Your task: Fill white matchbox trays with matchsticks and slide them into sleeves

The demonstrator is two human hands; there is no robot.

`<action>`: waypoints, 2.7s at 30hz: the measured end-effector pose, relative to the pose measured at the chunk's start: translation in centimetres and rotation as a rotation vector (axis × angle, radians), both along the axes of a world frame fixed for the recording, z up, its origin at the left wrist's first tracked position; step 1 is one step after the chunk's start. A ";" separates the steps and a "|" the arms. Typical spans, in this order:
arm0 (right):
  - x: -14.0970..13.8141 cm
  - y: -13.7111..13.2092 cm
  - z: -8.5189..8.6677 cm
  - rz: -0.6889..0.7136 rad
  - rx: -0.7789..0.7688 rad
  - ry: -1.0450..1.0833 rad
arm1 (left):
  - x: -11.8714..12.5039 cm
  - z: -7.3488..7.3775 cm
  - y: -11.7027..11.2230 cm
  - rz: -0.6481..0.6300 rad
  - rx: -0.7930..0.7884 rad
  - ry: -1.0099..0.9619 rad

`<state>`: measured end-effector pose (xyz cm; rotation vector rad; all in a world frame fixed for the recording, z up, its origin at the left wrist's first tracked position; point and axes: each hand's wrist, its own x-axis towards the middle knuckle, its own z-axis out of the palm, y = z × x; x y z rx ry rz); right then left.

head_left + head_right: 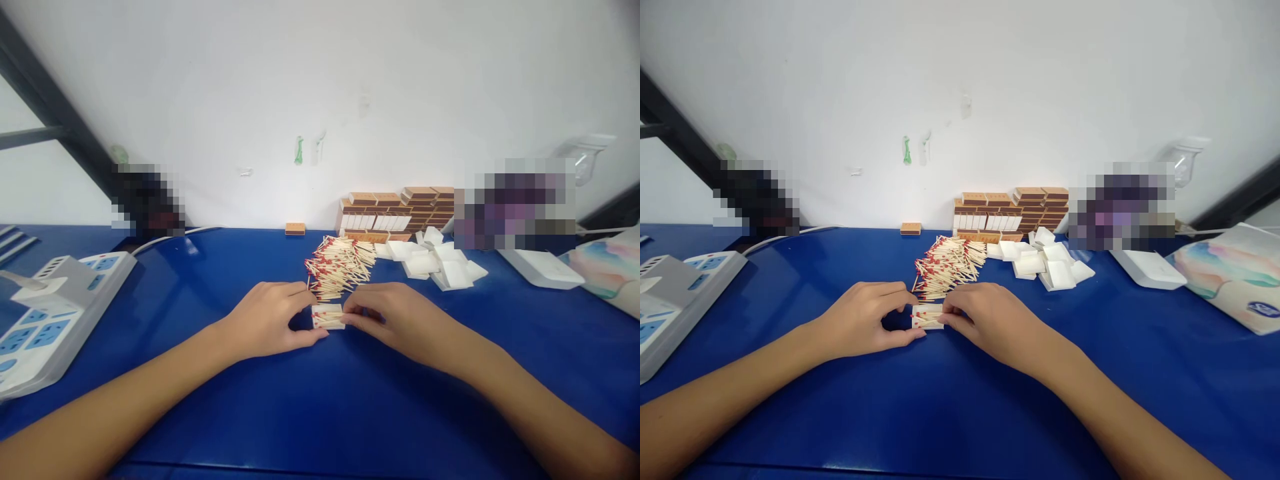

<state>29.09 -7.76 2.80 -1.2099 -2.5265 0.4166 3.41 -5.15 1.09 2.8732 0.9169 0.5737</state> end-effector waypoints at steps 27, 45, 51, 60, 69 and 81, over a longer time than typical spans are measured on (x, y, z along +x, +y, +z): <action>-0.7 -0.3 -0.6 -0.023 -0.080 0.062 | 0.0 -0.1 0.0 -0.018 0.014 0.008; -2.4 -1.2 -1.4 0.020 -0.038 0.208 | 0.0 -0.4 -0.2 -0.115 0.078 -0.044; -1.9 -1.1 -1.4 0.057 0.036 0.172 | 0.1 -0.5 -0.2 -0.119 0.108 -0.052; -1.2 -0.8 -1.4 0.095 0.125 0.119 | 0.1 -0.2 -0.4 -0.103 0.084 -0.033; -1.0 -0.6 -1.6 0.075 0.083 0.048 | 0.2 -0.2 -0.4 -0.100 0.076 -0.040; -0.8 -0.4 -1.0 -0.003 0.094 0.071 | 0.2 -0.3 -0.4 -0.118 0.055 -0.041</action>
